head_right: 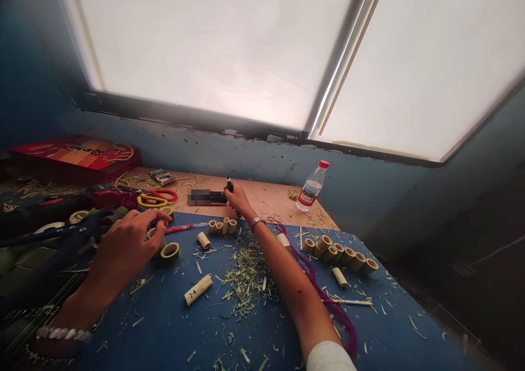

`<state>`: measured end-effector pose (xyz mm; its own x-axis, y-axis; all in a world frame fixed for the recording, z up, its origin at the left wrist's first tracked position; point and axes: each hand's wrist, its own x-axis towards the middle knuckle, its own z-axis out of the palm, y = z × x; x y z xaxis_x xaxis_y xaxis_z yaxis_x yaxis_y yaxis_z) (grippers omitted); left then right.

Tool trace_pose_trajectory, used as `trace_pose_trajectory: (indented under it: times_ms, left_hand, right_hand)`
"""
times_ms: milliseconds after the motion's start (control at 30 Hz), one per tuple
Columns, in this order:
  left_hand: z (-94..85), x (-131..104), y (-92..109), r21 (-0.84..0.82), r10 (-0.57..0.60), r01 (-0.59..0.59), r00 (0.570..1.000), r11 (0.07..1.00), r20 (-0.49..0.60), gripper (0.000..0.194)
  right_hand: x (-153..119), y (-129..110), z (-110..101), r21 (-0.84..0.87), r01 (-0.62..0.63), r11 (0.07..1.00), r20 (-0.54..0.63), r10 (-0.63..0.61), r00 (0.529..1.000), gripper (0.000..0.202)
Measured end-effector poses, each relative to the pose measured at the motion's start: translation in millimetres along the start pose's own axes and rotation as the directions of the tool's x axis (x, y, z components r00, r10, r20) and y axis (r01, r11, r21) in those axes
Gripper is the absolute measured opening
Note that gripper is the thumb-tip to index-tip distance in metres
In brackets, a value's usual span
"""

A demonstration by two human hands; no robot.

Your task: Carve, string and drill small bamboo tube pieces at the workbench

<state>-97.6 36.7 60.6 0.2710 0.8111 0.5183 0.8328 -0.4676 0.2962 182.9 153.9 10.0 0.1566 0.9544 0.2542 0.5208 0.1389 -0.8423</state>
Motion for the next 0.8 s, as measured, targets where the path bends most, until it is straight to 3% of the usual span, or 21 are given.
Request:
trace_pose_trajectory:
  times_ms: [167, 800]
  left_hand:
    - [-2.8, -0.8, 1.0, -0.017, 0.000, 0.000, 1.000, 1.000, -0.003, 0.028]
    - [1.4, -2.1, 2.3, -0.064, 0.003, 0.000, 0.999, 0.998, 0.049, 0.029]
  right_hand:
    - [0.9, 5.9, 2.7, -0.019, 0.069, 0.997, -0.087, -0.071, 0.994, 0.009]
    - [4.0, 14.0, 10.0, -0.049, 0.075, 0.996, -0.152, -0.081, 0.985, 0.006]
